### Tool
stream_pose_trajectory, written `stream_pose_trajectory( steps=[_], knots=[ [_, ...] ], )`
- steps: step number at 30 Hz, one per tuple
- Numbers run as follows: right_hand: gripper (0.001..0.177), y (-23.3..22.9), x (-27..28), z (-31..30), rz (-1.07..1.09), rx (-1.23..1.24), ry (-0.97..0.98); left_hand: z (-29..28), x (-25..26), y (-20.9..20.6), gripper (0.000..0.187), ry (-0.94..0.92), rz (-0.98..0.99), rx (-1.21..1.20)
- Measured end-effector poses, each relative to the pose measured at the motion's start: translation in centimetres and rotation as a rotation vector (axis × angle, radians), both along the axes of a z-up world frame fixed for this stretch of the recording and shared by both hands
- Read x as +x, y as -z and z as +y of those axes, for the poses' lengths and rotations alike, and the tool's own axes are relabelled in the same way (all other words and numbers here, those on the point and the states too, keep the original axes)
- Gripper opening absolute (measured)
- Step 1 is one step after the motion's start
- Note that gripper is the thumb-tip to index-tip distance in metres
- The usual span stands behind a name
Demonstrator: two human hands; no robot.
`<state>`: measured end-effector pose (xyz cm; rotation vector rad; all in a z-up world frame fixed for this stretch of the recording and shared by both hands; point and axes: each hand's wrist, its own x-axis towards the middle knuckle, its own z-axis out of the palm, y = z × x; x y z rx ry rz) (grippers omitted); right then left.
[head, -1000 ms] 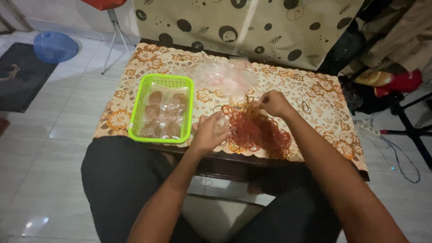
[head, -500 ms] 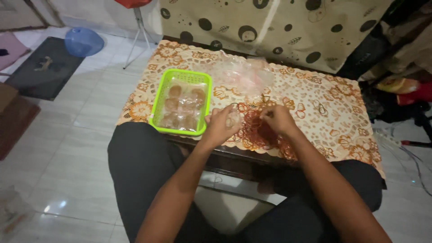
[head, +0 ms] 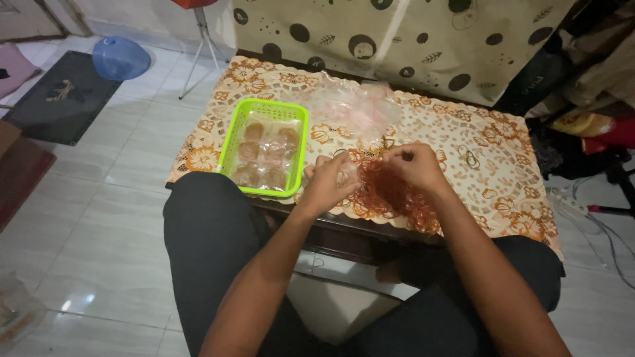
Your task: Packaging red rubber bands into a plastic bag and organizing a small basket of items.
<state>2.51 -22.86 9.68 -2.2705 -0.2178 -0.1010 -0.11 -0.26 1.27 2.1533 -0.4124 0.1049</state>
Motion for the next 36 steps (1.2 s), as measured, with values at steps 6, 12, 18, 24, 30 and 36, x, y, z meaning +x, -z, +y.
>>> stream_pose_trajectory(
  steps=[6,12,18,24,30,36],
  knots=[
    [0.015,-2.5,-1.2,0.2,0.130,0.288,-0.015,-0.7,0.5,0.8,0.083,-0.050,-0.032,0.056],
    [0.015,-3.6,-2.0,1.9,0.103,0.204,-0.052,-1.5,0.0,0.3,0.084,-0.058,-0.059,0.013],
    [0.014,-2.1,-1.2,1.1,-0.003,0.094,-0.173,-1.7,0.2,0.3,0.084,-0.057,-0.064,0.001],
    [0.017,0.5,-0.7,1.8,0.007,0.061,-0.173,-1.8,0.0,0.1,0.084,-0.040,-0.051,-0.037],
    [0.020,2.2,1.6,0.3,0.026,0.007,-0.099,-1.3,-0.1,-0.5,0.082,-0.032,0.014,0.000],
    [0.021,9.8,4.5,-2.5,0.143,-0.426,-0.040,-0.8,1.0,2.2,0.084,-0.053,0.030,0.003]
  ],
)
